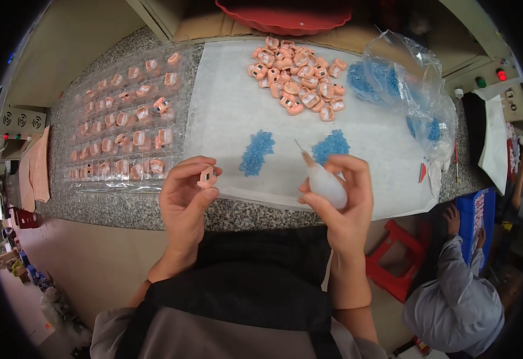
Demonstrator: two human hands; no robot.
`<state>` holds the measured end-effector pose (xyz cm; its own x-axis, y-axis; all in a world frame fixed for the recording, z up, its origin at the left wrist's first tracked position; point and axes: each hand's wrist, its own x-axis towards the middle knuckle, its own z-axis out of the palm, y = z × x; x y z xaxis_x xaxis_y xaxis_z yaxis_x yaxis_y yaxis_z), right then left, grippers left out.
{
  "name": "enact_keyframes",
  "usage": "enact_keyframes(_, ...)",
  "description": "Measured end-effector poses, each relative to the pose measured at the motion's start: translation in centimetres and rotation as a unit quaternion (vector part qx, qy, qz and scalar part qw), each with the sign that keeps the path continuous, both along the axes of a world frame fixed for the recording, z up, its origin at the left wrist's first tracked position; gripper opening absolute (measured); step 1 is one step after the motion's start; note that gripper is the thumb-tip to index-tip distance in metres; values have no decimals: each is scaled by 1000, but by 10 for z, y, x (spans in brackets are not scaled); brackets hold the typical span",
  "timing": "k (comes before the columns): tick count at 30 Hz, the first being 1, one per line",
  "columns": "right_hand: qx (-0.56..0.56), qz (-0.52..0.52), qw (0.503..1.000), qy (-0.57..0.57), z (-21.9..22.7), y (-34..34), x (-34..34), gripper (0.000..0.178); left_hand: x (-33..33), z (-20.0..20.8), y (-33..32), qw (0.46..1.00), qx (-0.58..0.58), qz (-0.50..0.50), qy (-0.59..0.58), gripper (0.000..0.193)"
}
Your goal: Assembling small pink plastic toy components by applying glue and placing them in a sorting tray.
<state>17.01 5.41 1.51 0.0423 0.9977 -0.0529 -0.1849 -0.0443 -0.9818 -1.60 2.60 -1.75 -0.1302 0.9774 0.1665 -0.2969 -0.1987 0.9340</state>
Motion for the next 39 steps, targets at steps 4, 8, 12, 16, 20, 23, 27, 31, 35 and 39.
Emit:
enact_keyframes(4, -21, 110, 993, -50, -31, 21, -12, 29, -6, -1, -7, 999, -15, 33, -7, 31)
enact_keyframes(8, 119, 71, 900, -414, -39, 25, -30, 24, -8, -3, -15, 1000, -14, 21, -3, 31)
enact_keyframes(12, 141, 51, 855, -496, -35, 22, -44, 14, -11, -5, -17, 1000, -15, 10, -25, 30)
enact_keyframes(16, 124, 36, 841, -526, -36, 23, -51, 10, -15, -8, -18, 1000, -9, 15, -17, 30)
enact_keyframes(20, 127, 34, 841, -525, -38, 27, -50, 12, -16, -8, -19, 1000, -11, 14, -14, 29)
enact_keyframes(23, 136, 35, 823, -550, -38, 31, -50, 13, -15, -7, -18, 1000, -8, 8, -11, 29)
enact_keyframes(27, 97, 67, 860, -496, -33, 32, -40, 11, -8, -7, -16, 1000, -11, 8, -11, 29)
enact_keyframes(31, -27, 124, 991, -34, -31, 15, -26, 11, 0, -3, -13, 1000, -10, -7, -1, 29)
enact_keyframes(35, -113, 141, 965, 188, -32, 5, -21, 11, 10, 2, -9, 1000, -6, -24, 10, 30)
enact_keyframes(39, -128, 153, 958, 207, -35, 0, -11, 11, 20, 1, -5, 999, 9, -31, 33, 31)
